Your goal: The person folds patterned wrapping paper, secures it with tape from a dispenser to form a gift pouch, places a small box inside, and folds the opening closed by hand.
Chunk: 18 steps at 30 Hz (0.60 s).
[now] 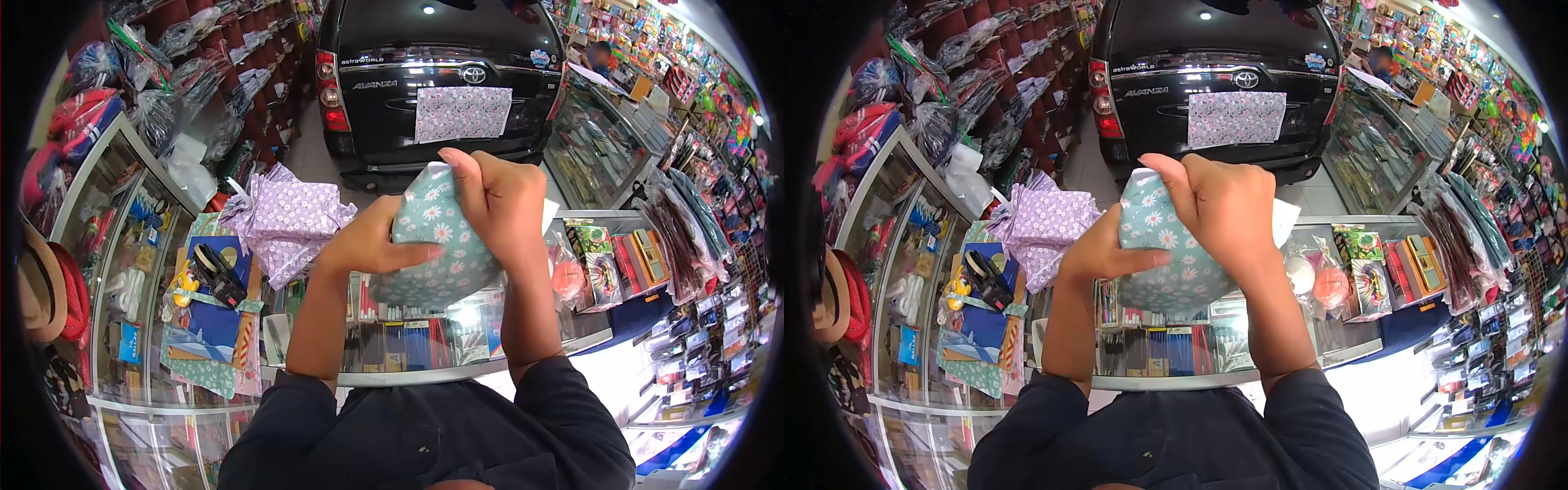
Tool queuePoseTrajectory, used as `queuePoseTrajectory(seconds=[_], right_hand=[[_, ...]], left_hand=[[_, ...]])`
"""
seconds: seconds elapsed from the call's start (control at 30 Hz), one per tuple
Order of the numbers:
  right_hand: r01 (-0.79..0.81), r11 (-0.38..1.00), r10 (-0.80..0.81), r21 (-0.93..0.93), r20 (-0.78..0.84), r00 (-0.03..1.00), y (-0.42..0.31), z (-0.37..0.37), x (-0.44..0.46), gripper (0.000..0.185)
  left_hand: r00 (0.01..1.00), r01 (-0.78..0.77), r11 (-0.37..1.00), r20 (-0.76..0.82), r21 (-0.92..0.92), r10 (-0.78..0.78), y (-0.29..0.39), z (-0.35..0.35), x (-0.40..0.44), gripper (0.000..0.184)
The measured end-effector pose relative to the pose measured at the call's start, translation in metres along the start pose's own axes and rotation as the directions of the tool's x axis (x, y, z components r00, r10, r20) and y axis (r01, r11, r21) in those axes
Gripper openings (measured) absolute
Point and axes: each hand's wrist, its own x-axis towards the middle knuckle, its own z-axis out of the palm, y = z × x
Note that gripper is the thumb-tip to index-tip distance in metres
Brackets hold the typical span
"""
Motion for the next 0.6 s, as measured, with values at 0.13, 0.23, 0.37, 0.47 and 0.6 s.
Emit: queuePoseTrajectory(seconds=[0.13, 0.23, 0.37, 0.47, 0.6], right_hand=[[-0.013, 0.999, 0.012, -0.035, -0.029, 1.0, 0.004, -0.007, 0.01, 0.053], [-0.048, 0.997, 0.047, -0.053, -0.017, 0.999, 0.007, -0.011, 0.012, 0.054], [-0.012, 0.998, 0.013, -0.057, 0.006, 1.0, 0.005, -0.009, 0.011, 0.054], [0.0, 0.999, 0.001, -0.034, 0.026, 1.0, 0.002, -0.005, 0.009, 0.054], [0.037, 0.999, -0.036, -0.026, 0.069, 0.997, -0.002, -0.001, 0.003, 0.055]], left_hand=[[1.0, -0.001, 0.997, -0.007, -0.071, 0.001, 0.006, 0.01, 0.002, 0.044], [0.999, 0.05, 0.986, -0.007, -0.158, -0.052, 0.008, 0.014, 0.004, 0.046], [0.995, -0.1, 0.995, -0.019, 0.003, 0.1, 0.005, 0.008, 0.003, 0.052], [0.938, -0.309, 0.95, -0.181, -0.039, 0.297, 0.0, 0.01, 0.004, 0.053], [0.773, -0.48, 0.875, -0.502, -0.062, 0.388, -0.003, 0.013, 0.0, 0.044]])
